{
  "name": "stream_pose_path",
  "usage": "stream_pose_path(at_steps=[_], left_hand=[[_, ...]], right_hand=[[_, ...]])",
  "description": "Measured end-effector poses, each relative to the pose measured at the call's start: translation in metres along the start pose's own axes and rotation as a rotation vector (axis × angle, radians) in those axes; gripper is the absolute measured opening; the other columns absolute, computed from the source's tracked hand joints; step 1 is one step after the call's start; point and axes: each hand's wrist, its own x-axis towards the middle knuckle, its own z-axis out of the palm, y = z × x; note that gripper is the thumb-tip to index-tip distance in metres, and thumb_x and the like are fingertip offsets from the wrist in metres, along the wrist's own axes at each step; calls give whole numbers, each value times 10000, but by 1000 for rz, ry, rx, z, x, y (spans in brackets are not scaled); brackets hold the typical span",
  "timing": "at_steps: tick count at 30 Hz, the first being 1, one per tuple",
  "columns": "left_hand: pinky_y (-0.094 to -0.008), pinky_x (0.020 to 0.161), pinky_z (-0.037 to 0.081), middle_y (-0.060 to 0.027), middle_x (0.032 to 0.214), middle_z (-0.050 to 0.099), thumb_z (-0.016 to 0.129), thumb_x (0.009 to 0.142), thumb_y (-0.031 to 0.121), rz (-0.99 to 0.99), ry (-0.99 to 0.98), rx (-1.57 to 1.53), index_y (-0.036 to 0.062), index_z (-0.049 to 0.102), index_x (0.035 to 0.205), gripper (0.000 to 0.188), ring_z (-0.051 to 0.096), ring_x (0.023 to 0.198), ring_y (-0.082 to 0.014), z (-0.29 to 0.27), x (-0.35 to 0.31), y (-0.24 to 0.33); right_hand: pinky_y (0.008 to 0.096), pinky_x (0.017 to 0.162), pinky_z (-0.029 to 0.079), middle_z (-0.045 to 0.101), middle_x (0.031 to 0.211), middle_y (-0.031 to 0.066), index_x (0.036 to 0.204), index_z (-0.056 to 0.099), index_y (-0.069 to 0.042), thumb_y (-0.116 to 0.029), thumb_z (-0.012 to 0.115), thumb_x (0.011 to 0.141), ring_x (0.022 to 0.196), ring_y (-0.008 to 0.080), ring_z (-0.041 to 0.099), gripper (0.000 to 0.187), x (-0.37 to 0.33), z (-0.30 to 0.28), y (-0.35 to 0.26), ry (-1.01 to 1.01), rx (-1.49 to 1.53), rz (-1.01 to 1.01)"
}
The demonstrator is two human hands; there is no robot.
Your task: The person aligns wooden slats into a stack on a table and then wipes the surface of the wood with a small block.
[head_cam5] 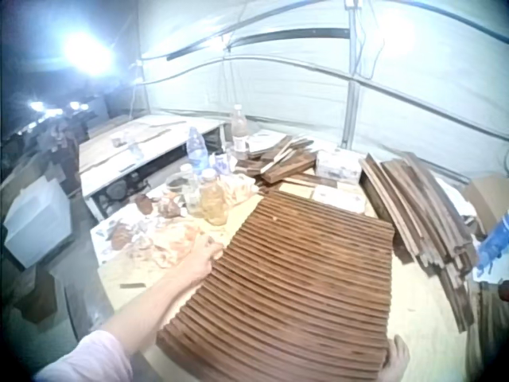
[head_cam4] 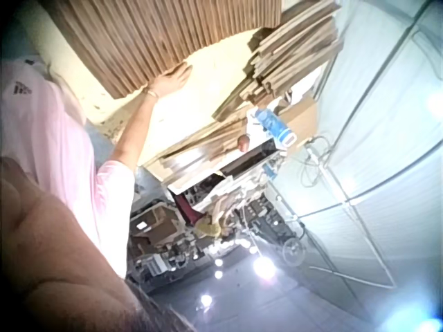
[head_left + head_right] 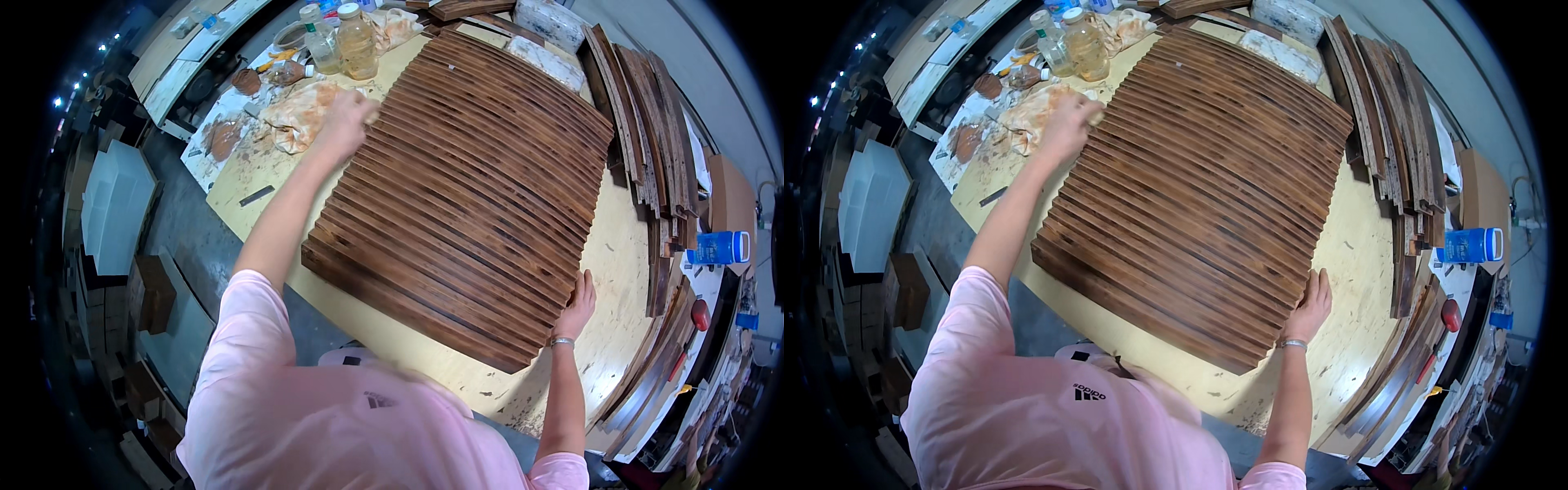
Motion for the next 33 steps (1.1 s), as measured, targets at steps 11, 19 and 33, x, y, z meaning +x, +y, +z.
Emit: stream_pose_path(at_steps=[11, 19, 33], left_hand=[[-388, 886, 503, -112, 972, 620, 591, 735, -82, 64, -6, -147, 120, 711, 1049, 392, 578, 993, -288, 11, -7, 37], [-407, 853, 516, -108, 955, 640, 647, 831, 61, 162, 120, -247, 98, 699, 993, 174, 592, 981, -286, 7, -15, 77], [-420, 921, 505, -121, 1012, 658, 652, 765, 45, -26, 16, -57, 97, 725, 1028, 278, 610, 1023, -303, -17, -24, 36]], right_hand=[[419, 1089, 383, 511, 1437, 93, 1331, 573, -101, 108, 518, 844, 1300, 317, 462, 532, -1, 3, 3, 28, -13, -21], [418, 1094, 374, 508, 1444, 87, 1335, 567, -111, 76, 518, 871, 1296, 319, 464, 502, -2, 8, 11, 32, 2, -42], [409, 1082, 416, 533, 1417, 91, 1348, 563, -100, 121, 497, 866, 1277, 325, 485, 534, -1, 3, 2, 52, -45, -44]])
